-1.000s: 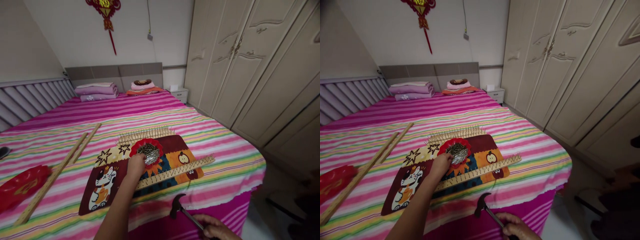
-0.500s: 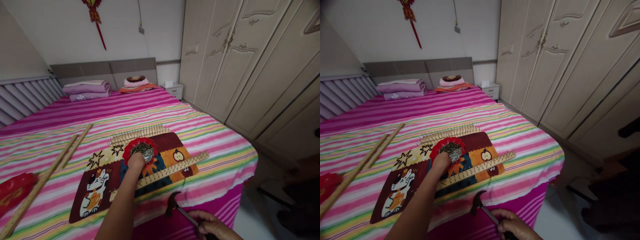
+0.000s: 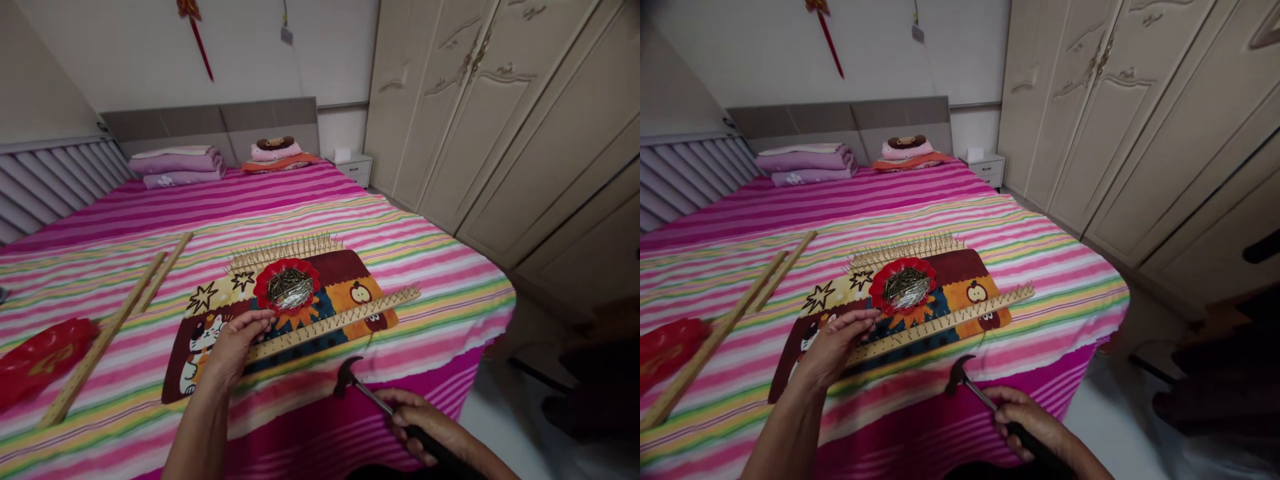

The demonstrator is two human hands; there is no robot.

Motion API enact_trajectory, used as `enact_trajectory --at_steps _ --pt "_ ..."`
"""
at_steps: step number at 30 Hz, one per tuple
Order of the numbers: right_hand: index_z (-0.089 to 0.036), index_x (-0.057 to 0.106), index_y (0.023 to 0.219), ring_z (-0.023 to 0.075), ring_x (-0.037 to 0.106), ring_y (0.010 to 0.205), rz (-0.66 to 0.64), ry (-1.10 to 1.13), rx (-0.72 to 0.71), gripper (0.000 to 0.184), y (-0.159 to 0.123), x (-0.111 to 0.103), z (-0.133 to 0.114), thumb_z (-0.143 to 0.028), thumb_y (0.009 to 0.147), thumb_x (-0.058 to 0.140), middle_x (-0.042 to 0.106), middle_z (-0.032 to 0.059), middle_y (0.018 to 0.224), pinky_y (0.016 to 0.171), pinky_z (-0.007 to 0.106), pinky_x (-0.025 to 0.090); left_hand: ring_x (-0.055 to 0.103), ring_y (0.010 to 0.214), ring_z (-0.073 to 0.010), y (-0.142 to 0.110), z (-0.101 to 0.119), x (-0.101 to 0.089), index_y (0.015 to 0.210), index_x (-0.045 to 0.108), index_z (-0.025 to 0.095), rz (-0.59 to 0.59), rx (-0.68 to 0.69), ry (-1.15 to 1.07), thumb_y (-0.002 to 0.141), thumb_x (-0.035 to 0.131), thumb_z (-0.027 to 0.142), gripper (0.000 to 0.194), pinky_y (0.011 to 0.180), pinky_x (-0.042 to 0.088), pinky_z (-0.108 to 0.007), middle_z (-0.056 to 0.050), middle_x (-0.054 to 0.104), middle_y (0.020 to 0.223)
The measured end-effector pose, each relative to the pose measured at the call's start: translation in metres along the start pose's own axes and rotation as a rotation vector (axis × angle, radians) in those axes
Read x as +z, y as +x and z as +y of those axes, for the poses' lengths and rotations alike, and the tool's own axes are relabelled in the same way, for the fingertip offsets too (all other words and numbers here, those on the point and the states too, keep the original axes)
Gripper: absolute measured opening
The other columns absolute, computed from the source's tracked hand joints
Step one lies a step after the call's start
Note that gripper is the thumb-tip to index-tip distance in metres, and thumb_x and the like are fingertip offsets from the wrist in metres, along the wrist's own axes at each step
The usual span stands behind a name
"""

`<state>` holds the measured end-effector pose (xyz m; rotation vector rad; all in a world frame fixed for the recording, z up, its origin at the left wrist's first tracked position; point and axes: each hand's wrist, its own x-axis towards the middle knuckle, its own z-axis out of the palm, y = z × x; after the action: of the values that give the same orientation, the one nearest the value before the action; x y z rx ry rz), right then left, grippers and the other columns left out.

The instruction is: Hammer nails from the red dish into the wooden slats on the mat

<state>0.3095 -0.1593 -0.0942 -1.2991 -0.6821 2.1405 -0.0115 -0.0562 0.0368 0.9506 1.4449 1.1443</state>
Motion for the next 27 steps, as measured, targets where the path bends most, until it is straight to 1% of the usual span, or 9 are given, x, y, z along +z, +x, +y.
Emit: enact_trajectory --at_steps 2,4,9,11,14,16,19,23,27 --pt "-0.017 0.058 0.112 0.0018 0.032 0.026 -0.001 0.014 0.005 0.050 -0.001 0.000 0.000 -0.020 0.062 0.054 0.053 -0.0073 0.049 0.027 0.011 0.014 0.062 0.070 -0.0144 -0.013 -0.007 -0.005 0.077 0.072 0.015 0.018 -0.046 -0.052 0.043 0.077 0.032 0.038 0.063 0.048 -0.025 -0.007 0.072 0.080" --pt "-0.018 0.057 0.112 0.0019 0.033 0.027 0.000 0.021 0.012 0.050 -0.001 -0.001 0.001 -0.020 0.062 0.054 0.053 -0.0073 0.050 0.027 0.011 0.014 0.064 0.072 -0.0159 -0.022 -0.017 -0.007 0.078 0.072 0.015 0.045 -0.058 -0.079 0.040 0.080 0.032 0.042 0.067 0.050 -0.027 -0.008 0.073 0.083" --pt "-0.018 0.054 0.115 0.0027 0.036 0.029 -0.012 0.025 0.022 0.054 0.000 -0.004 0.002 -0.021 0.062 0.058 0.053 -0.0079 0.050 0.029 0.011 0.016 0.062 0.065 -0.0138 -0.034 -0.041 -0.003 0.076 0.072 0.014 0.147 -0.052 -0.137 0.039 0.083 0.036 0.045 0.063 0.052 -0.026 -0.005 0.071 0.073" --pt "-0.018 0.054 0.116 0.0030 0.037 0.029 -0.019 0.023 0.029 0.055 0.001 -0.006 0.002 -0.022 0.061 0.059 0.053 -0.0078 0.051 0.029 0.012 0.016 0.060 0.062 -0.0114 -0.034 -0.048 0.000 0.077 0.072 0.014 0.195 -0.055 -0.139 0.041 0.083 0.038 0.045 0.060 0.050 -0.023 -0.003 0.070 0.071" --pt "-0.018 0.054 0.116 0.0032 0.039 0.030 -0.019 0.025 0.035 0.053 0.001 -0.007 0.003 -0.022 0.063 0.059 0.053 -0.0077 0.052 0.029 0.012 0.016 0.059 0.065 -0.0098 -0.033 -0.057 0.002 0.078 0.073 0.015 0.265 -0.024 -0.106 0.044 0.081 0.039 0.042 0.059 0.049 -0.020 -0.003 0.070 0.078" --pt "-0.018 0.054 0.116 0.0030 0.039 0.031 -0.017 0.029 0.038 0.051 0.000 -0.007 0.003 -0.022 0.065 0.058 0.053 -0.0076 0.053 0.030 0.011 0.015 0.060 0.068 -0.0105 -0.030 -0.062 0.004 0.082 0.072 0.015 0.299 -0.024 -0.099 0.048 0.079 0.040 0.043 0.061 0.050 -0.021 -0.004 0.070 0.082" --pt "-0.018 0.055 0.114 0.0033 0.039 0.031 -0.021 0.029 0.040 0.049 0.000 -0.008 0.003 -0.021 0.065 0.058 0.053 -0.0074 0.052 0.030 0.012 0.014 0.063 0.069 -0.0125 -0.026 -0.069 0.009 0.092 0.069 0.015 0.324 -0.024 -0.093 0.054 0.075 0.040 0.046 0.065 0.053 -0.025 -0.003 0.069 0.079" --pt "-0.019 0.055 0.114 0.0037 0.040 0.031 -0.028 0.022 0.041 0.049 0.000 -0.008 0.002 -0.022 0.065 0.059 0.054 -0.0070 0.053 0.029 0.011 0.016 0.065 0.071 -0.0152 -0.023 -0.077 0.018 0.084 0.066 0.016 0.369 0.050 -0.020 0.057 0.071 0.039 0.036 0.066 0.055 -0.029 -0.002 0.068 0.075" --pt "-0.019 0.055 0.113 0.0037 0.041 0.031 -0.034 0.016 0.043 0.048 -0.001 -0.008 0.001 -0.022 0.065 0.059 0.054 -0.0069 0.053 0.029 0.011 0.017 0.065 0.067 -0.0148 -0.022 -0.078 0.023 0.081 0.065 0.019 0.388 0.067 0.120 0.063 0.065 0.038 0.026 0.069 0.055 -0.030 -0.001 0.068 0.072"
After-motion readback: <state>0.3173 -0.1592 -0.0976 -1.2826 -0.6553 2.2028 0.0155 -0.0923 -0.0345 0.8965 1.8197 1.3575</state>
